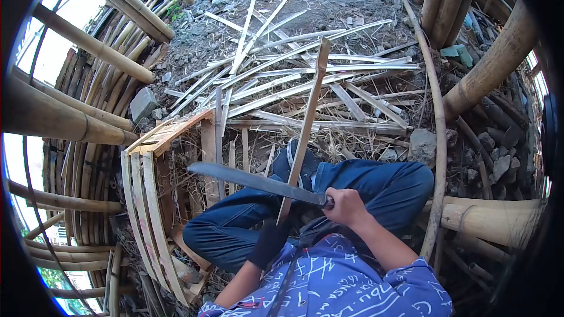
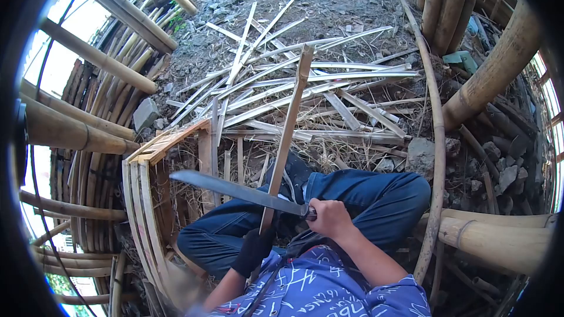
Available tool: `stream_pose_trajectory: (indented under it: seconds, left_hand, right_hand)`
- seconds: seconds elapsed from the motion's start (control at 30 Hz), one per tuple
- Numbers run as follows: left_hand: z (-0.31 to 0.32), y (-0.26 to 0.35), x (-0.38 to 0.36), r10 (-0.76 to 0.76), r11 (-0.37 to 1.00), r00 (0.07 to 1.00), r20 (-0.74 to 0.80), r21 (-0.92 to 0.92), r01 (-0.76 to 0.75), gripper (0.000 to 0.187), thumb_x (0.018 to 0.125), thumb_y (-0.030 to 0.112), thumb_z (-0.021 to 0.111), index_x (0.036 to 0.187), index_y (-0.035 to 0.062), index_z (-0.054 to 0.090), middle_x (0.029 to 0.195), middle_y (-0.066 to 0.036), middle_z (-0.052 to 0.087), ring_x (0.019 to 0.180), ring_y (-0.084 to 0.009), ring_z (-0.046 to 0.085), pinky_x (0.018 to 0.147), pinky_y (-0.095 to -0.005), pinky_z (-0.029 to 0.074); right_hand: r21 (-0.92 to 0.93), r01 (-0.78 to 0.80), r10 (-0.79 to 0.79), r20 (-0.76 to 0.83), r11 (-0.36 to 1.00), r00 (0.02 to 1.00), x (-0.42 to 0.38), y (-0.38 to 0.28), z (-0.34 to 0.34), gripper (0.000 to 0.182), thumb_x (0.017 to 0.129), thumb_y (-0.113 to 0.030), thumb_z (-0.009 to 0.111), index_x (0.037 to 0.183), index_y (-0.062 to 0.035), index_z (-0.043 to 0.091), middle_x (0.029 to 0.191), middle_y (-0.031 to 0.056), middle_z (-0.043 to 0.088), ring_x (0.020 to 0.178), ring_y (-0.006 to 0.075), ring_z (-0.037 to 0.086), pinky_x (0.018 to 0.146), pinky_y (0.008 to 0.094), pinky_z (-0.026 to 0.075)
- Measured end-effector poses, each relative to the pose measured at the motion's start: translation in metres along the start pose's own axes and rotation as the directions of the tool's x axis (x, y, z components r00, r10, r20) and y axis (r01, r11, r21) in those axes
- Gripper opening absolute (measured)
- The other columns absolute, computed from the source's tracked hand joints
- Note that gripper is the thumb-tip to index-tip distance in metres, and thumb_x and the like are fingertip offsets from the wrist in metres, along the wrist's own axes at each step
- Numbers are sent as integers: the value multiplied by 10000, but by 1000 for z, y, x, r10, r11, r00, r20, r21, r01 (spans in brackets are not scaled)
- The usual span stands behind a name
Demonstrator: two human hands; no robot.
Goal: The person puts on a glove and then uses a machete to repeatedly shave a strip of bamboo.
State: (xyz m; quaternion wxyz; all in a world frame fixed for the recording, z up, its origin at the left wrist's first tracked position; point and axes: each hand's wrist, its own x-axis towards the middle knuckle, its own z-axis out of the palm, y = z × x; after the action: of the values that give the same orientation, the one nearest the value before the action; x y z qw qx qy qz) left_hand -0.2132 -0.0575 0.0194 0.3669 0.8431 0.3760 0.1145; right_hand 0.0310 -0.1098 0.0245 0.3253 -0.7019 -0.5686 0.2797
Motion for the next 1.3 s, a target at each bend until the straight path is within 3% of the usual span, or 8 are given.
stream_pose_trajectory:
  seconds: [0.1, 0.3, 0.43, 0.5, 0.63, 0.93, 1.23, 1.3]
  left_hand:
    - [-12, 26, 2, -340, 856, 920, 195, -341, 388, 152, 920, 144, 492, 859, 32, 574, 553, -55, 481, 476, -166, 451, 443, -333, 338]
    - [-15, 32, -14, 85, 993, 993, 86, -91, -77, 168, 910, 170, 516, 879, 10, 555, 544, -70, 462, 509, -195, 489, 482, -360, 376]
    - [-19, 40, -31, -14, 999, 955, 296, 50, -1, 200, 898, 167, 521, 989, 0, 584, 666, -232, 567, 616, -405, 579, 564, -447, 430]
    - [-25, 51, -34, -423, 824, 806, 414, -194, 533, 284, 937, 250, 489, 892, -12, 588, 629, -230, 529, 577, -388, 528, 545, -425, 400]
    - [-25, 48, -41, -436, 804, 811, 390, -236, 546, 393, 953, 330, 466, 823, -23, 578, 607, -230, 499, 557, -367, 467, 531, -401, 375]
    - [-19, 21, -31, -25, 997, 938, 347, -63, 50, 136, 908, 163, 501, 905, 28, 524, 632, -198, 559, 571, -363, 567, 515, -431, 419]
    - [-37, 54, -35, -196, 950, 895, 400, -150, 275, 185, 911, 182, 518, 866, 5, 550, 599, -161, 553, 536, -320, 567, 492, -389, 424]
    - [-39, 67, -29, -503, 726, 749, 431, -260, 637, 332, 928, 275, 515, 816, -31, 579, 590, -154, 557, 521, -263, 537, 520, -376, 409]
  right_hand:
    - [-198, 23, -40, -86, 980, 995, 6, 11, -9, 156, 637, -183, 662, 712, -77, 577, 622, 152, 613, 603, 340, 628, 563, 440, 500]
    - [-355, 96, -177, -204, 930, 963, 40, 31, -47, 150, 592, -180, 652, 678, -102, 558, 605, 128, 605, 601, 326, 631, 555, 412, 513]
    - [-481, -176, 4, -337, 859, 942, 74, 55, -85, 82, 674, -162, 616, 701, -85, 603, 641, 163, 629, 643, 359, 644, 615, 453, 531]
    - [-401, -286, 92, -439, 870, 894, 90, 70, -106, 100, 708, -158, 600, 718, -62, 627, 683, 197, 645, 683, 377, 650, 656, 474, 530]
    - [-386, -378, 152, -503, 842, 851, 100, 94, -130, 127, 713, -159, 597, 736, -41, 637, 710, 217, 649, 704, 388, 648, 672, 482, 528]
    - [-199, -74, 19, -265, 977, 964, 37, 24, -52, 130, 624, -156, 661, 664, -68, 574, 629, 129, 626, 609, 336, 632, 566, 427, 509]
    - [-379, 201, -269, -133, 903, 954, 60, 20, -88, 229, 530, -185, 686, 674, -102, 528, 608, 87, 577, 596, 304, 615, 538, 401, 486]
    - [-438, 208, -295, -140, 875, 945, 69, 24, -96, 255, 513, -180, 699, 679, -101, 523, 616, 89, 578, 588, 304, 606, 535, 404, 475]
